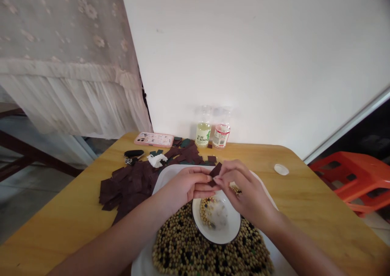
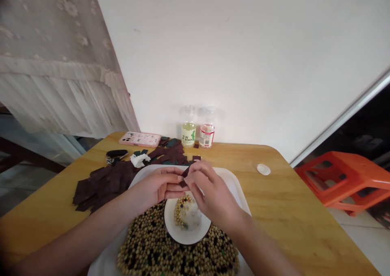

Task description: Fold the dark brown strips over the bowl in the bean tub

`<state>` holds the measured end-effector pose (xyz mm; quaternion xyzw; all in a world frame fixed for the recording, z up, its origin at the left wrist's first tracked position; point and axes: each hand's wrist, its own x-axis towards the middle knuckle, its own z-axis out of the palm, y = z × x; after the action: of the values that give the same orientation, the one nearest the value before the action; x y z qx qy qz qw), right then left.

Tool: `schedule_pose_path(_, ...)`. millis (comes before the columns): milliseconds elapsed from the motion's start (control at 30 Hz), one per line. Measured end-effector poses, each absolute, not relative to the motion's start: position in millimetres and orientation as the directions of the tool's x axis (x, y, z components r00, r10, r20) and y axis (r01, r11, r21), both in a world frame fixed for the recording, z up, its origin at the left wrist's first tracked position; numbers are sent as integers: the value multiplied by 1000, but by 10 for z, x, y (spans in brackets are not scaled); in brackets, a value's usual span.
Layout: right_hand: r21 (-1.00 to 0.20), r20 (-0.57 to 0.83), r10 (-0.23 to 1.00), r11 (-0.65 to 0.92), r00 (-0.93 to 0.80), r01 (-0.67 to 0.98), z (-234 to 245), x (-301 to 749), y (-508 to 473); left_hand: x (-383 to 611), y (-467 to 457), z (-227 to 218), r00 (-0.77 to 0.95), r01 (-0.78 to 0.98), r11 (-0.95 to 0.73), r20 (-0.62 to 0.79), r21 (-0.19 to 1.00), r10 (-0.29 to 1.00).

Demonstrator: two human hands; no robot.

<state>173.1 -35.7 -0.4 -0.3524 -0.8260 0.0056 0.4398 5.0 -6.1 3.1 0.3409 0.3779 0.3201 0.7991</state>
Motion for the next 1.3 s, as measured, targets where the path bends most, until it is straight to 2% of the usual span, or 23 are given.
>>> schedule_pose_path(167, -344, 747, 591, 735, -305, 584, -19, 1751, -366, 52, -73, 33, 530, -224, 557, -380, 800, 758)
schedule_pose_path(300, -316, 719, 582, 761, -381, 567, -27, 1756, -353, 66, -82, 55, 501, -217, 560, -401, 800, 767)
schedule_pose_path(433, -347, 737, 601, 729, -309, 590, -28, 1756, -345, 74, -84, 71, 505, -198, 557, -403, 807, 763)
schedule_pose_path(567, -318, 710, 586, 761, -391, 565, -32, 1749, -362, 67, -87, 69, 497, -220, 553, -396, 803, 772)
schedule_pose_path(667, -348, 737, 595, 741, -320, 574, -35, 1740, -370, 63, -86, 53, 506, -229, 555, -389, 800, 770)
schedule_pose_path(833, -320, 731, 586, 748, -351, 581, -23, 1732, -366, 61, -72, 27, 522, -216, 557, -388, 802, 760)
schedule_pose_path(933, -357, 747, 604, 717, -278, 599, -17, 1731, -364, 61, -76, 33, 532, -192, 551, -386, 812, 754)
schedule_pose_path(1133, -382, 727, 620, 722, -294, 577, -23, 1725, -377, 61, -106, 62, 566, -167, 541, -368, 825, 737)
schedule_pose_path(1300, -326, 720, 595, 744, -356, 583, -29, 1730, -371, 50, -104, 52, 564, -145, 519, -360, 843, 743)
